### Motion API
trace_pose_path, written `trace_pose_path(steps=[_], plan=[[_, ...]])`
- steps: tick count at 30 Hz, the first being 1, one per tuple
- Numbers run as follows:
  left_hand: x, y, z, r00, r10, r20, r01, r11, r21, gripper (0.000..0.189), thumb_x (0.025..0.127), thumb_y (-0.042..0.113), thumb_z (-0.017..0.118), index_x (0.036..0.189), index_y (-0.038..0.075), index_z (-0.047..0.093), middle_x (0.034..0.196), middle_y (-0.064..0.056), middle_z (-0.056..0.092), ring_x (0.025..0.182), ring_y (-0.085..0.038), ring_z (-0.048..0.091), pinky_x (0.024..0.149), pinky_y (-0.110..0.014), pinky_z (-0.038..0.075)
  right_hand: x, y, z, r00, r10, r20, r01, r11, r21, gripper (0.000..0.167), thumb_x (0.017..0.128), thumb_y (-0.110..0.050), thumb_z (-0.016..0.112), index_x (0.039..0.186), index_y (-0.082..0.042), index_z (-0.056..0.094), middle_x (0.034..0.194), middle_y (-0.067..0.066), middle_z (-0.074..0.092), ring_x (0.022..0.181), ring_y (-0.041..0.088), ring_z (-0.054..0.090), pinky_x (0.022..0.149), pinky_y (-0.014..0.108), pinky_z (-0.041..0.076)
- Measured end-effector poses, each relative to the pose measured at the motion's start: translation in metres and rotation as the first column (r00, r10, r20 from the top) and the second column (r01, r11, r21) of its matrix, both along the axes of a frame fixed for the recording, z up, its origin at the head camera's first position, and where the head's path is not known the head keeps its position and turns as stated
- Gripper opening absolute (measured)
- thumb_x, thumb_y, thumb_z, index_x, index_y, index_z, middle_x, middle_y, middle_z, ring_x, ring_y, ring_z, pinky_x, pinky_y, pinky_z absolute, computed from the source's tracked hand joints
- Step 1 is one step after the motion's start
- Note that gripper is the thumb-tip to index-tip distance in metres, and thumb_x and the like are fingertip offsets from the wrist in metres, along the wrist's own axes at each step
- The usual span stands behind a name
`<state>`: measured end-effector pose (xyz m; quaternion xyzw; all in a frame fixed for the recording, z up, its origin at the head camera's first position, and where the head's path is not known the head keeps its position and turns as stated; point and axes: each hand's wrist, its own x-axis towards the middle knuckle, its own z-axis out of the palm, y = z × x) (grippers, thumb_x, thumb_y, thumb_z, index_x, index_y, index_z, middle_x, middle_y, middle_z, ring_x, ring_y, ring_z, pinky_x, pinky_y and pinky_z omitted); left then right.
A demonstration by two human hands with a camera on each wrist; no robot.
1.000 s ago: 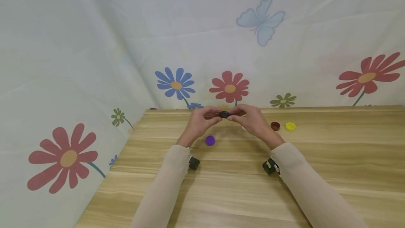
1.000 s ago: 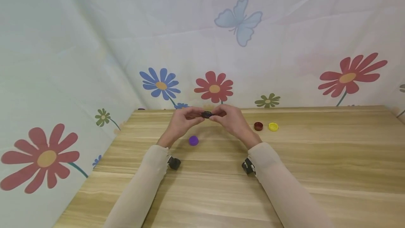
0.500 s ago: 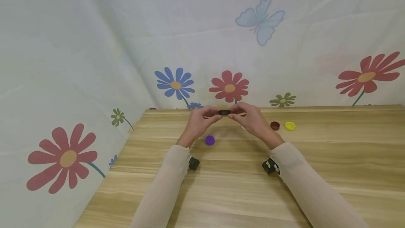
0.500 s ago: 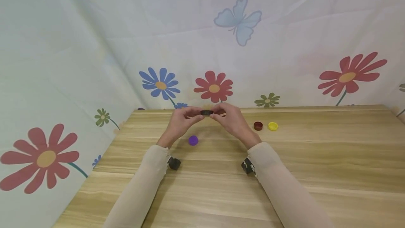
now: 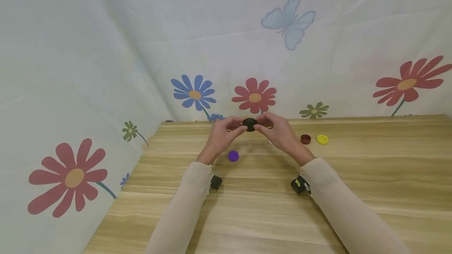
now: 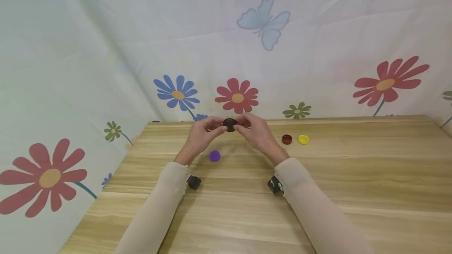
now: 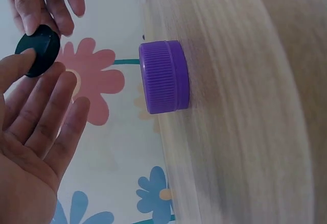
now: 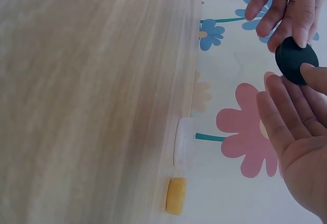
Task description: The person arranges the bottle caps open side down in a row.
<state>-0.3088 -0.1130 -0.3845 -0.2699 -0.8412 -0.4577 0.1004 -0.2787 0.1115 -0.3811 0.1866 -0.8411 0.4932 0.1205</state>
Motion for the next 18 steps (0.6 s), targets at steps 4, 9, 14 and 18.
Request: trace_pose_path(steps=[4,9,14,18], plan=[[0.0014,0.0000,0.0018,1.000,-0.007,-0.029,0.007,1.000,-0.011,0.034,0.098,0.014,0.079,0.131,0.009,0.072,0.106,-0.005,0.079,0.093,-0.018,0.075,0.085,-0.035,0.061,-0.0009,-0.0010,-0.0003,1.000,0.003,0.017,-0.002,1.000,-0.013,0.021,0.104,-0.013,0.072,0.121,-0.002,0.069,0.113,0.012,0.075,0.105,0.031,0.072,0.089,0.049,0.059],[0.0049,0.0007,0.0045,0.999,-0.022,-0.047,0.021,0.999,-0.024,0.045,0.097,0.010,0.080,0.140,0.012,0.068,0.111,-0.007,0.078,0.093,-0.019,0.076,0.084,-0.034,0.062,-0.0014,-0.0015,-0.0018,0.999,0.010,0.052,-0.008,0.999,-0.035,0.025,0.105,-0.015,0.070,0.125,0.000,0.066,0.109,0.013,0.075,0.101,0.031,0.074,0.082,0.044,0.058],[0.0058,0.0023,0.0057,0.998,-0.026,-0.065,0.023,0.999,-0.045,0.045,0.096,0.008,0.081,0.139,0.012,0.069,0.111,-0.008,0.077,0.091,-0.019,0.076,0.082,-0.033,0.062,-0.0006,-0.0016,-0.0030,0.998,0.026,0.055,-0.023,0.999,-0.047,0.031,0.107,-0.016,0.068,0.133,0.001,0.063,0.105,0.013,0.075,0.100,0.035,0.074,0.080,0.041,0.058],[0.0046,0.0033,0.0058,0.995,-0.025,-0.095,0.020,0.998,-0.054,0.043,0.095,0.008,0.081,0.136,0.012,0.071,0.109,-0.008,0.077,0.090,-0.019,0.076,0.081,-0.033,0.063,-0.0001,-0.0012,-0.0027,0.999,0.037,0.034,-0.035,0.998,-0.055,0.034,0.107,-0.014,0.067,0.137,0.002,0.060,0.103,0.014,0.075,0.100,0.039,0.074,0.079,0.041,0.058]])
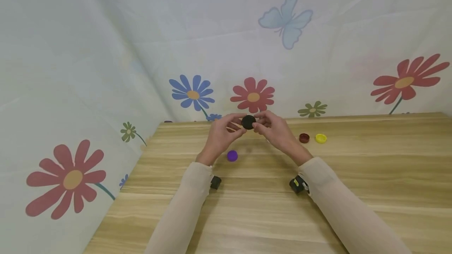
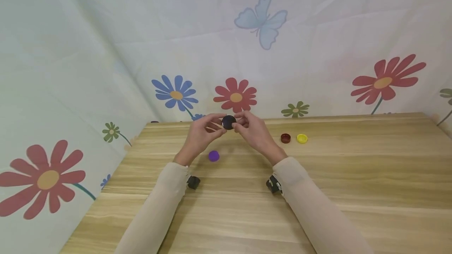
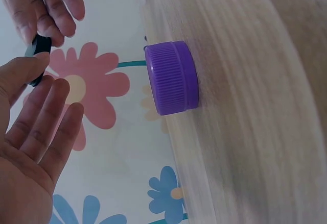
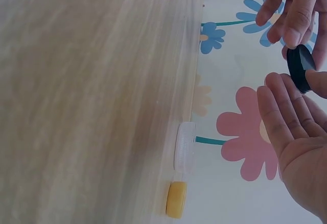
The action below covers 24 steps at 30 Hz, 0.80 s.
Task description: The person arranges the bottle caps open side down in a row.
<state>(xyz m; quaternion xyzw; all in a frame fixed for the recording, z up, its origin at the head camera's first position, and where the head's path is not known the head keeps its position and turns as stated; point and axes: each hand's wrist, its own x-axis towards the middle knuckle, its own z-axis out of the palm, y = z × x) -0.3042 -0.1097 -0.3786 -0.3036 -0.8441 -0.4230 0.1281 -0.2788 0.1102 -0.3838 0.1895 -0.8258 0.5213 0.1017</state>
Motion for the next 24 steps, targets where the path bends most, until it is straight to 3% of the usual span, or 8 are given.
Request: trace_pose_path(steps=[13,20,24], plan=[[-0.0022,-0.0005,0.0010,1.000,0.013,0.006,-0.013,1.000,-0.008,0.043,0.094,0.014,0.084,0.135,0.010,0.073,0.102,-0.006,0.077,0.090,-0.019,0.076,0.080,-0.030,0.062,-0.0019,0.0008,0.0024,1.000,0.017,-0.018,-0.017,1.000,-0.011,0.033,0.107,-0.015,0.067,0.136,0.000,0.063,0.101,0.013,0.074,0.098,0.041,0.073,0.082,0.044,0.061],[-0.0023,-0.0019,-0.0006,0.999,-0.001,0.048,0.002,1.000,-0.011,0.042,0.094,0.017,0.084,0.133,0.006,0.072,0.112,-0.009,0.077,0.097,-0.020,0.076,0.083,-0.031,0.062,0.0001,0.0035,0.0029,1.000,0.008,-0.003,-0.008,0.998,0.059,0.038,0.103,-0.022,0.075,0.134,-0.003,0.067,0.112,0.011,0.076,0.106,0.030,0.072,0.089,0.049,0.059],[-0.0014,-0.0037,-0.0009,0.997,-0.017,0.069,0.017,1.000,-0.007,0.044,0.094,0.017,0.084,0.134,0.004,0.071,0.120,-0.010,0.075,0.104,-0.024,0.075,0.085,-0.031,0.062,0.0000,0.0049,0.0047,0.999,0.031,0.015,-0.032,0.997,0.075,0.039,0.100,-0.021,0.078,0.133,-0.003,0.069,0.119,0.012,0.075,0.113,0.030,0.071,0.098,0.050,0.057]])
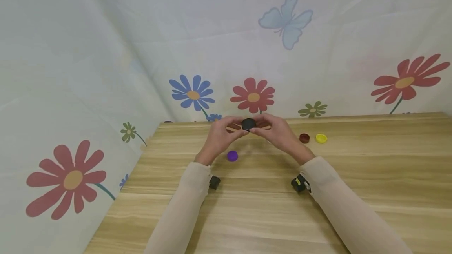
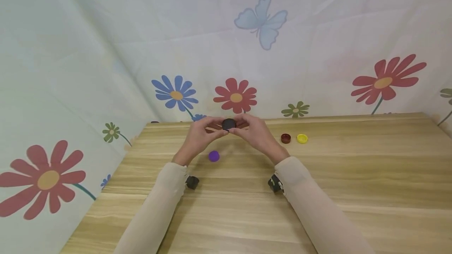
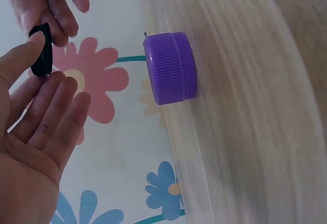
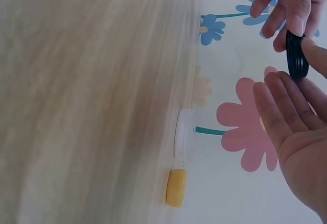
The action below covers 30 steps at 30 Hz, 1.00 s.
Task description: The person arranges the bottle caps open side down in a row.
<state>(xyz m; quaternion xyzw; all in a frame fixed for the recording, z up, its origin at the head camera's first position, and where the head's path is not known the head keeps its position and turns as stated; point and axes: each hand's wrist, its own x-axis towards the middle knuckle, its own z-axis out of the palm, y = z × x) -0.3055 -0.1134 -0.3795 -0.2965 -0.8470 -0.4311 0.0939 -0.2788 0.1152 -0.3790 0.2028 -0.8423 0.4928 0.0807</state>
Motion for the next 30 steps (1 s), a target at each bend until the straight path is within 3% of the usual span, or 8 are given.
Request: trace_pose_path(steps=[11,20,30], plan=[[0.001,-0.003,-0.001,0.998,-0.043,0.050,0.044,0.999,-0.010,0.035,0.094,0.017,0.085,0.127,0.007,0.076,0.119,-0.006,0.076,0.109,-0.026,0.073,0.092,-0.035,0.061,-0.001,0.002,-0.001,0.998,0.023,0.051,-0.023,1.000,0.003,0.044,0.097,-0.014,0.081,0.135,0.001,0.067,0.123,0.016,0.074,0.117,0.034,0.069,0.101,0.047,0.057],[-0.002,-0.008,-0.001,0.992,-0.058,0.109,0.065,0.996,-0.062,0.032,0.093,0.018,0.086,0.123,0.008,0.078,0.114,-0.002,0.078,0.101,-0.016,0.073,0.092,-0.033,0.060,-0.002,0.002,-0.004,0.995,0.082,0.058,-0.082,0.997,0.007,0.040,0.095,-0.012,0.082,0.131,0.000,0.069,0.120,0.013,0.074,0.114,0.030,0.070,0.102,0.048,0.056],[-0.005,-0.012,-0.005,0.982,-0.080,0.173,0.099,0.990,-0.102,0.031,0.088,0.018,0.090,0.116,0.007,0.080,0.105,0.000,0.078,0.093,-0.014,0.074,0.089,-0.033,0.060,-0.004,0.001,-0.007,0.989,0.124,0.081,-0.129,0.990,0.060,0.030,0.092,-0.011,0.085,0.119,-0.004,0.075,0.110,0.007,0.076,0.107,0.027,0.072,0.097,0.046,0.058]])
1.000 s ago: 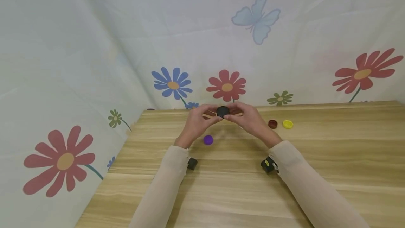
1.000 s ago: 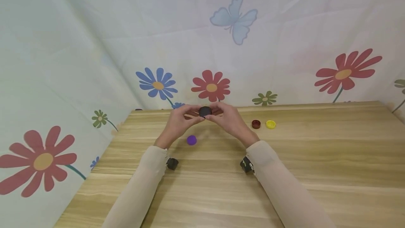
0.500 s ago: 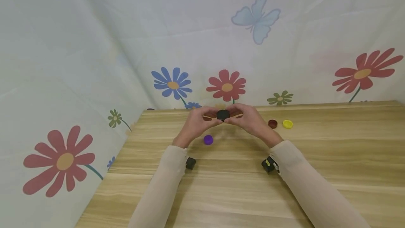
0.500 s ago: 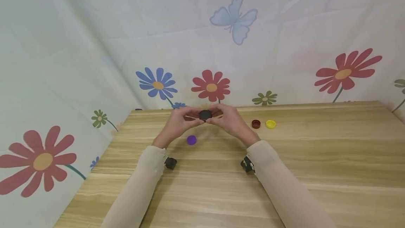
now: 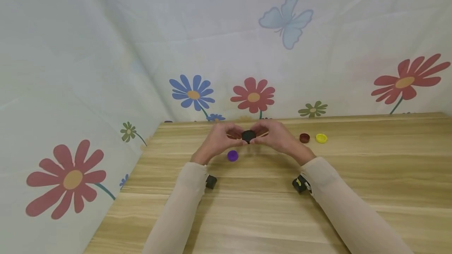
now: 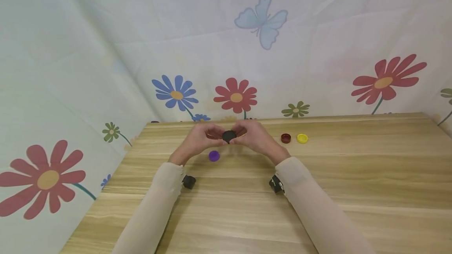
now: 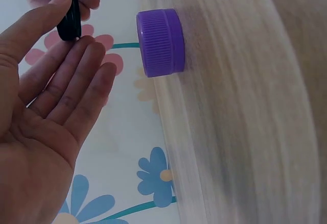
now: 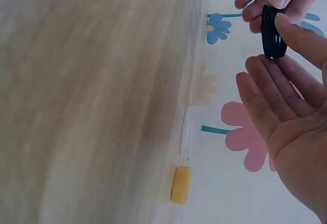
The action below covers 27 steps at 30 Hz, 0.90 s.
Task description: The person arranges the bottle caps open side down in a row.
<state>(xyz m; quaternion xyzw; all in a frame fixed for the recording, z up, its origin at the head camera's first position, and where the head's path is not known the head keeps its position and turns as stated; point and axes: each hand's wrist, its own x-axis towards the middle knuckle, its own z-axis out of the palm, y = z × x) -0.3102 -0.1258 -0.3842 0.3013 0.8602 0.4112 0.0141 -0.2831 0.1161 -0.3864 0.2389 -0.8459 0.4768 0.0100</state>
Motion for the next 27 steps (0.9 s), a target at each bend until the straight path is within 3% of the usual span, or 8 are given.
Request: trace_pose_path(steps=[8,20,27], plan=[[0.0002,-0.0015,-0.0031,0.990,-0.009,0.138,0.012,1.000,-0.023,0.030,0.087,0.017,0.091,0.113,0.007,0.079,0.098,0.000,0.078,0.090,-0.016,0.075,0.085,-0.034,0.061,0.0014,-0.0009,-0.0035,1.000,0.015,0.000,-0.015,0.995,0.094,0.035,0.092,-0.015,0.086,0.121,0.000,0.073,0.109,0.008,0.077,0.105,0.025,0.072,0.095,0.046,0.058],[0.0000,-0.0025,-0.0066,0.988,-0.029,0.153,0.044,0.994,-0.095,0.027,0.087,0.015,0.091,0.111,0.009,0.080,0.097,0.002,0.078,0.089,-0.014,0.075,0.087,-0.033,0.060,0.0027,-0.0034,-0.0055,0.993,0.064,0.094,-0.073,0.993,0.094,0.029,0.090,-0.009,0.086,0.114,0.002,0.073,0.106,0.010,0.077,0.101,0.025,0.074,0.093,0.043,0.059],[0.0006,0.0002,-0.0073,0.988,-0.035,0.148,0.056,0.989,-0.139,0.028,0.086,0.012,0.091,0.111,0.007,0.079,0.099,0.000,0.078,0.091,-0.015,0.074,0.089,-0.033,0.060,0.0025,-0.0066,-0.0082,0.994,0.077,0.074,-0.086,0.987,0.134,0.030,0.088,-0.006,0.087,0.113,0.004,0.072,0.106,0.011,0.076,0.099,0.025,0.074,0.092,0.041,0.059]])
